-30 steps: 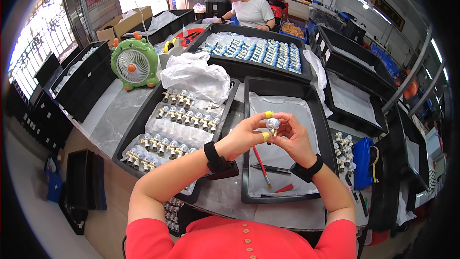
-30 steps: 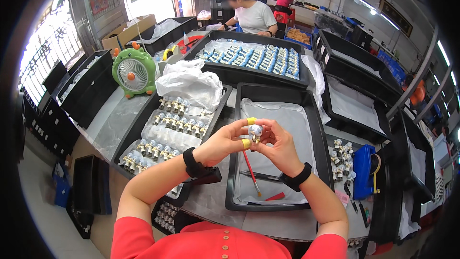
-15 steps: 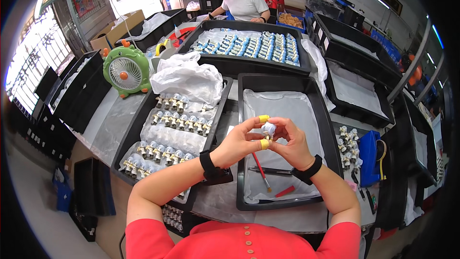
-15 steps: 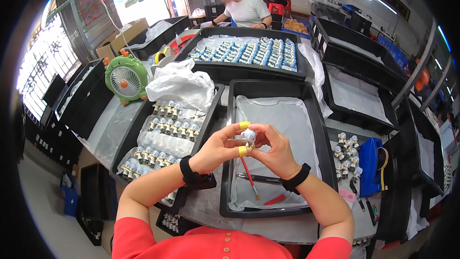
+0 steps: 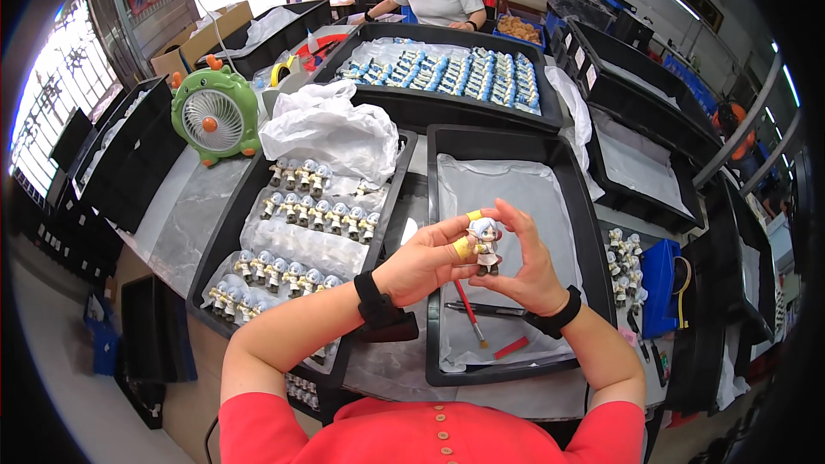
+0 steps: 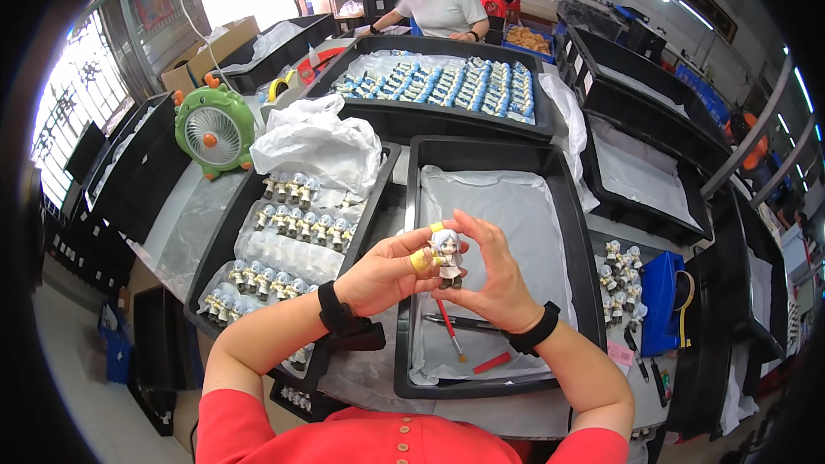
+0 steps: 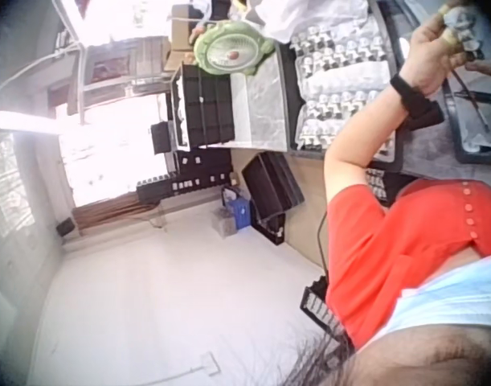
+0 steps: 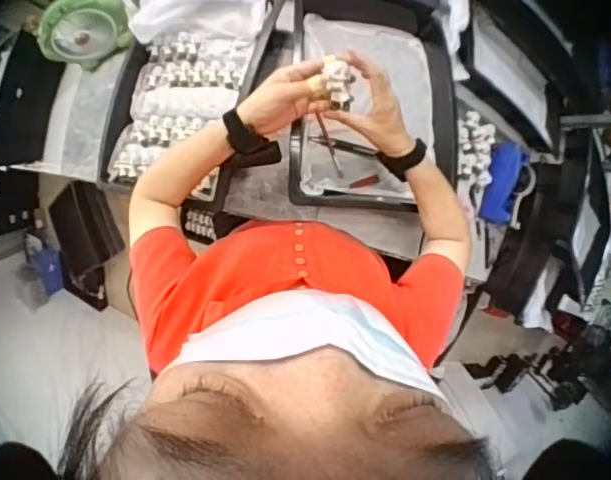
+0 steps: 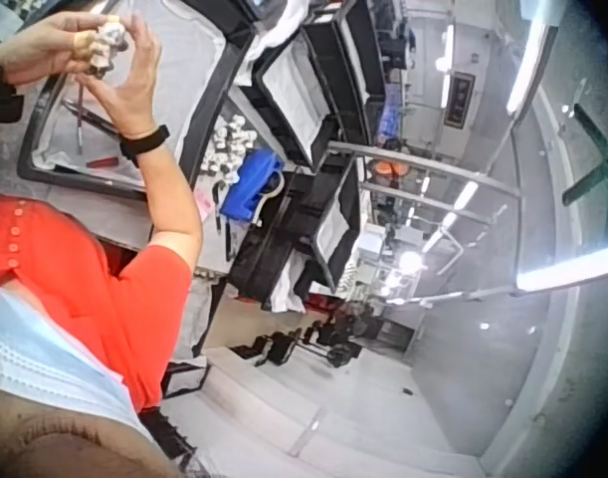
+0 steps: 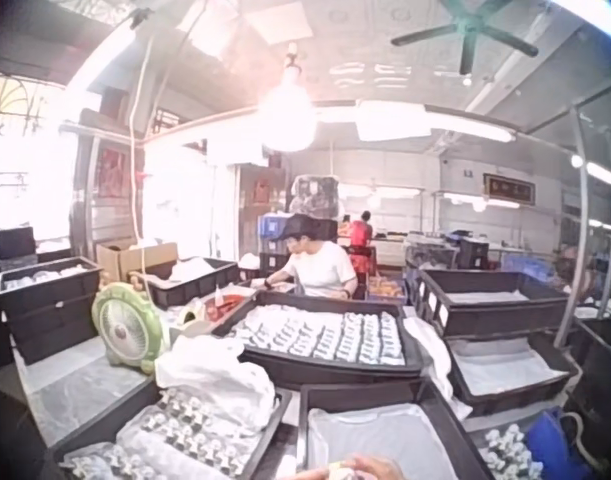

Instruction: The person unpacks small figurines from a plastic bag and places them into a black tray. They then pick up individual figurines, rotate them to inspect details, and place them back into the tray. The person repeats this process with several figurines throughout the clip.

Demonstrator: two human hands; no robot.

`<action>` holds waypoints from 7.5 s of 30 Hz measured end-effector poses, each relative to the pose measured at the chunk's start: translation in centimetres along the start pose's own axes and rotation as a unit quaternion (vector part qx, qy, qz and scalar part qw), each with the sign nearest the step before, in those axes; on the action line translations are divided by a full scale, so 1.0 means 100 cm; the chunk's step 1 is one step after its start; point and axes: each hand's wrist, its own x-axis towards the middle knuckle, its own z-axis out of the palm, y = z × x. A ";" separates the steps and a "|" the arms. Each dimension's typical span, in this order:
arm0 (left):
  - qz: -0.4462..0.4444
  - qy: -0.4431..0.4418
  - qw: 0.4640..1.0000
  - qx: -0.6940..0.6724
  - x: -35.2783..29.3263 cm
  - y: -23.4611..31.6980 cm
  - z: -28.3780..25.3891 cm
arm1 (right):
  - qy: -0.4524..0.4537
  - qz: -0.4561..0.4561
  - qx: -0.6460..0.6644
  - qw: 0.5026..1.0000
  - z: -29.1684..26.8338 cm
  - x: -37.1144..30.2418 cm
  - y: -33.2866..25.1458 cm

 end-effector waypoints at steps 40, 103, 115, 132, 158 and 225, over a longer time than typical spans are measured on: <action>-0.024 0.089 0.993 0.077 -0.003 -0.012 -0.010 | 0.019 -0.044 0.010 0.999 0.005 -0.006 -0.005; -0.005 0.014 1.000 -0.011 0.000 -0.010 -0.006 | -0.018 0.009 -0.008 1.000 -0.003 -0.001 -0.010; 0.012 0.207 0.863 0.461 -0.011 0.109 -0.043 | 0.036 0.031 0.002 0.999 -0.005 -0.005 -0.003; -0.100 0.411 0.459 0.781 -0.003 0.104 -0.189 | 0.059 0.042 -0.012 0.997 -0.007 -0.001 -0.005; -0.096 0.443 0.589 0.669 -0.010 0.115 -0.172 | 0.048 0.056 0.007 0.997 -0.007 -0.002 -0.002; -0.006 -0.243 0.596 0.766 -0.096 -0.024 0.056 | -0.008 0.248 -0.234 0.940 -0.119 -0.128 -0.027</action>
